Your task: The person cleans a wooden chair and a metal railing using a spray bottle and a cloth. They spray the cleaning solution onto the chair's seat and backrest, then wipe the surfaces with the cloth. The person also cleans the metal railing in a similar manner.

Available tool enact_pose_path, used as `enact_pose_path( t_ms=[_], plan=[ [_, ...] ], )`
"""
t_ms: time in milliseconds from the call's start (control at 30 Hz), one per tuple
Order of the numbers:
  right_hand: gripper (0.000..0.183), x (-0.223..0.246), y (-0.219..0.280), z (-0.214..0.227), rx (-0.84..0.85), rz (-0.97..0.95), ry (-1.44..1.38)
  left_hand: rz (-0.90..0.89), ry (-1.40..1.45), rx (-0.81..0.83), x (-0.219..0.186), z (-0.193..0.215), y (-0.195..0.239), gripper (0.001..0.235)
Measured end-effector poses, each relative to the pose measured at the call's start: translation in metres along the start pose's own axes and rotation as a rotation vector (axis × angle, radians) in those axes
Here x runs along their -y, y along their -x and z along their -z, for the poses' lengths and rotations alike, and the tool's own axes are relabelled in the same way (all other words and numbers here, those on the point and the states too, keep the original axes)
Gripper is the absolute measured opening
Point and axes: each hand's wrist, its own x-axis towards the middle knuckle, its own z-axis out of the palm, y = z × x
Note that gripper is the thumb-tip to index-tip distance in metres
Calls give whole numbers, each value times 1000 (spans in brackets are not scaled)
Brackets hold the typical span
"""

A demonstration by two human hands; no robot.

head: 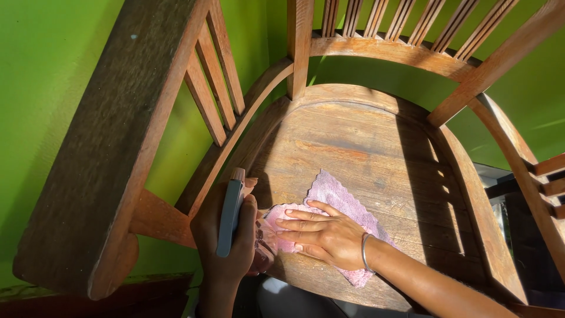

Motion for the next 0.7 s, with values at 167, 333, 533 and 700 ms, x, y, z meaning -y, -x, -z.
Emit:
enact_pose_path(
  t_ms=[167, 333, 533, 700],
  plan=[
    [29, 2, -50, 1, -116, 96, 114, -71, 109, 39, -3, -8, -1, 21],
    [27, -14, -90, -2, -90, -87, 200, -158, -10, 2, -5, -7, 3, 22],
    [50, -19, -86, -7, -316, -250, 177, -92, -70, -34, 2, -6, 10, 18],
    [60, -8, -47, -8, -189, -342, 205, -128, -35, -24, -3, -5, 10, 22]
  ],
)
